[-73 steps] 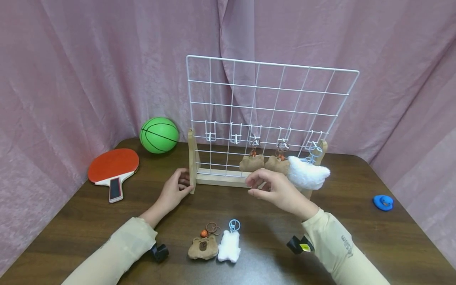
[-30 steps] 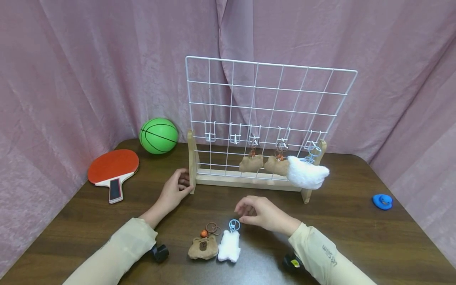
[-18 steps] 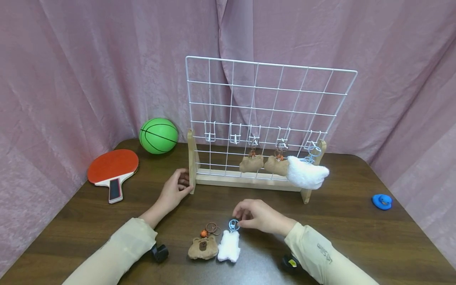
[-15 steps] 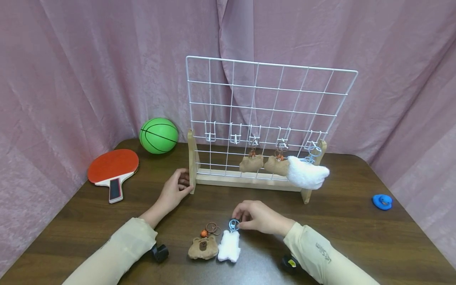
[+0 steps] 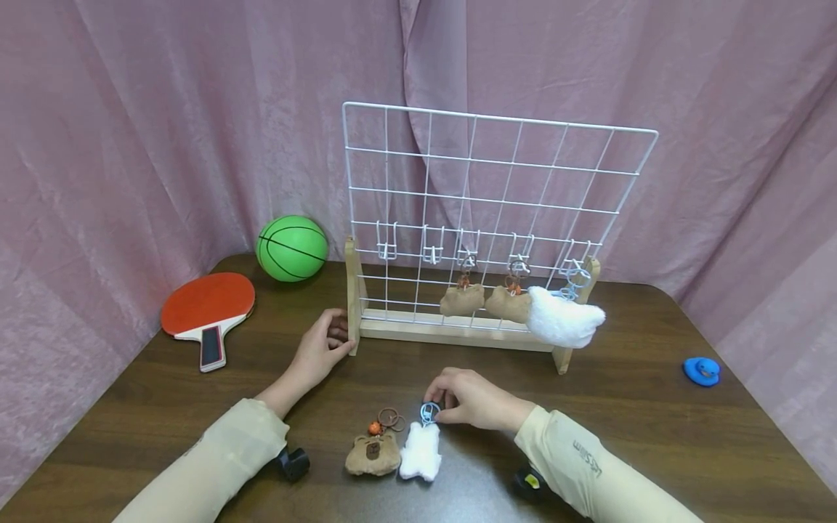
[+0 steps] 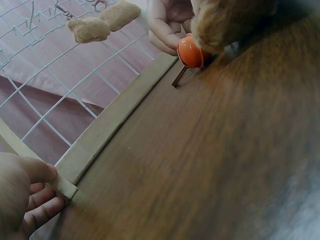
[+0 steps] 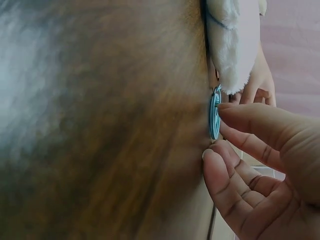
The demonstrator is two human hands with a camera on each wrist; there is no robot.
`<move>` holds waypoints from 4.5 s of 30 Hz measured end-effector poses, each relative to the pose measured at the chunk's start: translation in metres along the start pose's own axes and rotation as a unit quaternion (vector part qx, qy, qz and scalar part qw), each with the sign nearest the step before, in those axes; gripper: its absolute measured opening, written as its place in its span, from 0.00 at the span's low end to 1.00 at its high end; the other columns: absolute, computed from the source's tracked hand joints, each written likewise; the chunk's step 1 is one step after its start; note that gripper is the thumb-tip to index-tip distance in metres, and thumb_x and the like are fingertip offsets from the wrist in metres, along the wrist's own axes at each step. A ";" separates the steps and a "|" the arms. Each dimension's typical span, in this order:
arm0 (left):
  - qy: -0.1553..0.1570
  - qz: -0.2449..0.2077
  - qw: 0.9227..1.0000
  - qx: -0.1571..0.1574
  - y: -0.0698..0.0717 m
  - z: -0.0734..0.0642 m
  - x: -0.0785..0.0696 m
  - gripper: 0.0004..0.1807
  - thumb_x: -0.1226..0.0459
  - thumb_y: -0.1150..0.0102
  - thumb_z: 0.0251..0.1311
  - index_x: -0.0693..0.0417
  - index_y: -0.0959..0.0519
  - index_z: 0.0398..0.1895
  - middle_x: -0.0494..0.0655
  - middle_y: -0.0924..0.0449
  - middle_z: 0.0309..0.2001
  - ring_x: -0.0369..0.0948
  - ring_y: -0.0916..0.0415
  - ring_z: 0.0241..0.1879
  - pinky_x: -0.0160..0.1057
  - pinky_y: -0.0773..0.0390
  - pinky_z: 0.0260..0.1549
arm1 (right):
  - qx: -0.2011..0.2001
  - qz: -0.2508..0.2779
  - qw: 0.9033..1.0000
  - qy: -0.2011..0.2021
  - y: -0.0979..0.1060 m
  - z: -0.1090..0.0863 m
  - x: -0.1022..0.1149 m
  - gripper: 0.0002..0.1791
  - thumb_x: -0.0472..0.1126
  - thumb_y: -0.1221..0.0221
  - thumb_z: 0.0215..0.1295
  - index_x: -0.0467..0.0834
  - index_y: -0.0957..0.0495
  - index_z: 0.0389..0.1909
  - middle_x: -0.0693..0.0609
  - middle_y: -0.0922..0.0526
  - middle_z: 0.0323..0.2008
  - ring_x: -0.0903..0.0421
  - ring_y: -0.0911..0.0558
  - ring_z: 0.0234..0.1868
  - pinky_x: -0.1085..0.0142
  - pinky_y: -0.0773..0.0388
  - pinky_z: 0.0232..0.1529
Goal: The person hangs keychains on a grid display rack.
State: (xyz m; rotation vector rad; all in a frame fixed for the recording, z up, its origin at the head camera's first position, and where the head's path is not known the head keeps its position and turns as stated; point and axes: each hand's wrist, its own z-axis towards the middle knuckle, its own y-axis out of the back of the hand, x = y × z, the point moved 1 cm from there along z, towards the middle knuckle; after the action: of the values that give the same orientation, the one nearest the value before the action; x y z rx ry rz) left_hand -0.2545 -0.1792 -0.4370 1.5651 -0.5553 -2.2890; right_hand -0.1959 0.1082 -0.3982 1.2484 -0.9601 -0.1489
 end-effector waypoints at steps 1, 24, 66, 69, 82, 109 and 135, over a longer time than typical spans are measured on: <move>0.001 0.000 1.000 0.000 0.000 0.000 0.000 0.28 0.74 0.37 0.56 0.65 0.35 0.59 0.62 0.23 0.46 0.51 0.22 0.44 0.30 0.20 0.37 | 0.002 0.000 1.000 -0.003 0.000 0.000 0.000 0.11 0.36 0.33 0.55 0.43 0.19 0.40 0.53 0.22 0.34 0.66 0.26 0.30 0.77 0.26 0.33; 0.000 0.011 1.000 -0.003 -0.001 0.001 0.001 0.28 0.75 0.36 0.55 0.65 0.34 0.58 0.61 0.23 0.45 0.50 0.22 0.43 0.31 0.19 0.37 | -0.001 0.033 0.999 -0.015 -0.002 0.002 0.001 0.12 0.31 0.34 0.54 0.44 0.23 0.38 0.55 0.20 0.29 0.68 0.26 0.29 0.75 0.25 0.33; 0.007 0.021 1.000 0.003 0.000 0.001 0.001 0.27 0.74 0.36 0.55 0.64 0.34 0.59 0.61 0.23 0.46 0.50 0.22 0.44 0.34 0.19 0.38 | -0.017 0.122 0.992 0.002 0.022 -0.010 0.015 0.05 0.29 0.42 0.62 0.38 0.22 0.38 0.49 0.18 0.29 0.63 0.20 0.27 0.73 0.19 0.30; 0.006 0.021 1.000 0.002 0.000 0.001 0.001 0.27 0.74 0.36 0.55 0.64 0.34 0.58 0.61 0.23 0.46 0.50 0.22 0.44 0.33 0.19 0.38 | -0.018 0.111 0.994 0.001 0.026 -0.011 0.017 0.05 0.30 0.42 0.63 0.39 0.22 0.39 0.50 0.18 0.29 0.64 0.20 0.27 0.72 0.19 0.31; 0.007 0.021 1.000 0.001 0.001 0.000 -0.001 0.27 0.74 0.36 0.55 0.64 0.34 0.58 0.61 0.23 0.46 0.50 0.22 0.44 0.33 0.19 0.38 | -0.029 0.066 0.997 0.016 0.048 -0.013 0.029 0.05 0.32 0.42 0.63 0.41 0.21 0.39 0.53 0.17 0.31 0.69 0.22 0.30 0.74 0.20 0.34; 0.005 0.023 1.000 0.002 0.000 0.001 0.000 0.27 0.74 0.36 0.56 0.64 0.34 0.59 0.61 0.23 0.46 0.50 0.22 0.44 0.35 0.19 0.38 | -0.040 0.064 0.997 0.008 0.091 0.006 0.039 0.04 0.31 0.42 0.63 0.38 0.22 0.38 0.48 0.17 0.29 0.63 0.20 0.29 0.71 0.18 0.32; 0.002 0.026 1.000 0.001 0.000 0.002 0.001 0.28 0.74 0.36 0.56 0.65 0.35 0.59 0.61 0.23 0.46 0.50 0.22 0.43 0.37 0.19 0.39 | -0.054 0.009 0.998 -0.010 0.127 0.017 0.057 0.06 0.34 0.42 0.65 0.40 0.21 0.42 0.50 0.17 0.32 0.62 0.19 0.31 0.71 0.19 0.34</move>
State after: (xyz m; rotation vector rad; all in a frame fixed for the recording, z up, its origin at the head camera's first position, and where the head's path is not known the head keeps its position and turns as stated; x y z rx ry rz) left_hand -0.2569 -0.1792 -0.4373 1.5377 -0.5896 -2.2461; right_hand -0.2220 0.1085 -0.2608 1.1411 -0.9672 -0.1970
